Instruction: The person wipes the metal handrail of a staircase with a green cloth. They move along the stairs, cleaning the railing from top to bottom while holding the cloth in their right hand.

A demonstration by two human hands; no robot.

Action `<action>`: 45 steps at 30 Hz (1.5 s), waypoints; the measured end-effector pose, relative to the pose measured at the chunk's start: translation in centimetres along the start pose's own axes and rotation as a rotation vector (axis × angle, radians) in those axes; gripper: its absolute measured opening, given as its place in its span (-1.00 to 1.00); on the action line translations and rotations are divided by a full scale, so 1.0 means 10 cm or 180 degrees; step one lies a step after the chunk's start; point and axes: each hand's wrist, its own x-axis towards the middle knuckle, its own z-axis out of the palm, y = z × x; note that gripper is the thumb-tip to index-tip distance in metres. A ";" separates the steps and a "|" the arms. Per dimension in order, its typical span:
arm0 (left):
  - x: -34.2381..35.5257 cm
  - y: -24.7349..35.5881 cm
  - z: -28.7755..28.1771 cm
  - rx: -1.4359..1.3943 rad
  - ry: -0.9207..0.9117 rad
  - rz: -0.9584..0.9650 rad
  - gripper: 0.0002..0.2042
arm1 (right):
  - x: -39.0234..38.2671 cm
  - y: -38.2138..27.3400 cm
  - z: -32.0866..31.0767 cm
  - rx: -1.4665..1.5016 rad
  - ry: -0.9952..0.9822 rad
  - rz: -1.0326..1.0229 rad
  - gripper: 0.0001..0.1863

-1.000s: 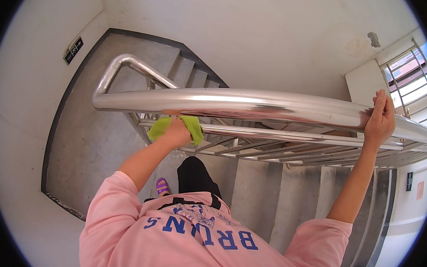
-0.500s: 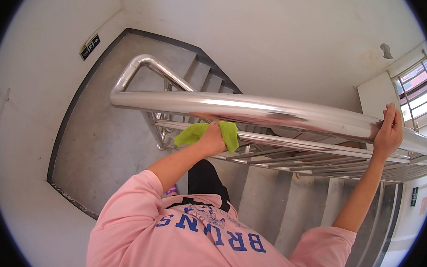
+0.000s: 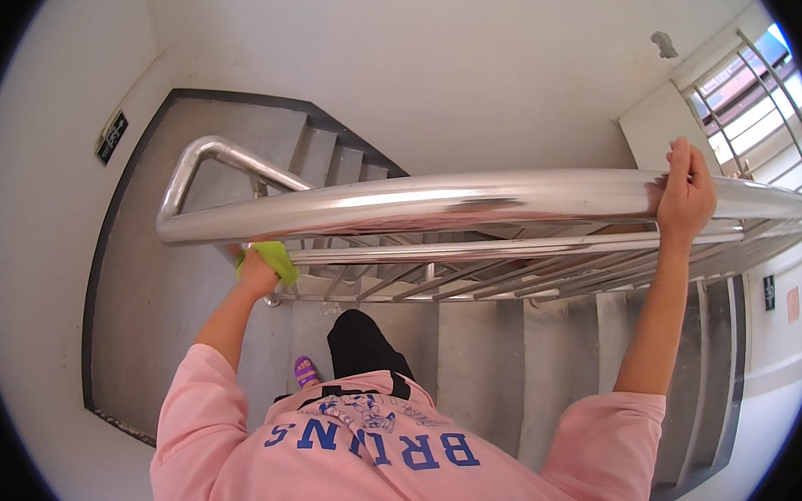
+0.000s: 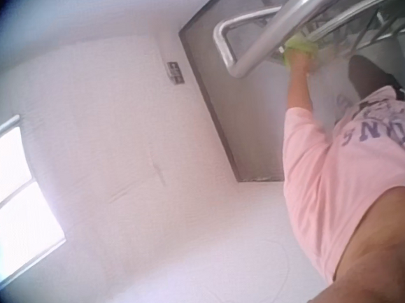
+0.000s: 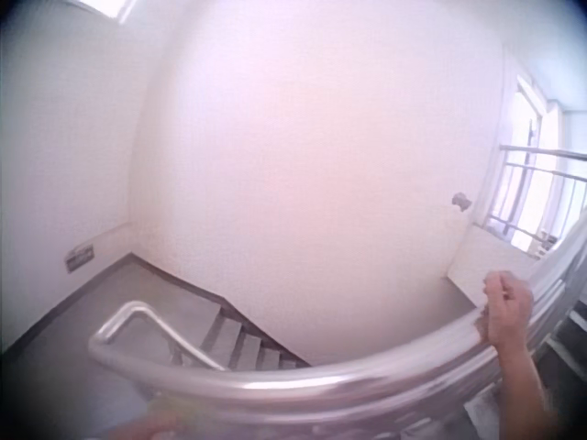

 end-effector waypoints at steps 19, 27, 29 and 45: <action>0.20 0.26 0.04 -0.0058 -0.0508 0.0042 -0.75 | -0.02 -0.03 0.04 -0.0063 0.0412 -0.0672 -0.73; 0.40 0.71 0.10 -0.0857 -0.0375 0.0377 -0.76 | 0.00 -0.02 0.04 -0.0062 0.0579 -0.0747 -0.72; 0.43 1.03 -0.07 -0.0845 -0.0442 0.0458 -0.76 | -0.02 0.01 0.09 -0.0060 0.0530 -0.0748 -0.72; 1.25 3.15 -0.21 -0.0908 -0.0286 0.1752 -0.80 | 0.00 0.02 0.08 -0.0094 0.0480 -0.0793 -0.72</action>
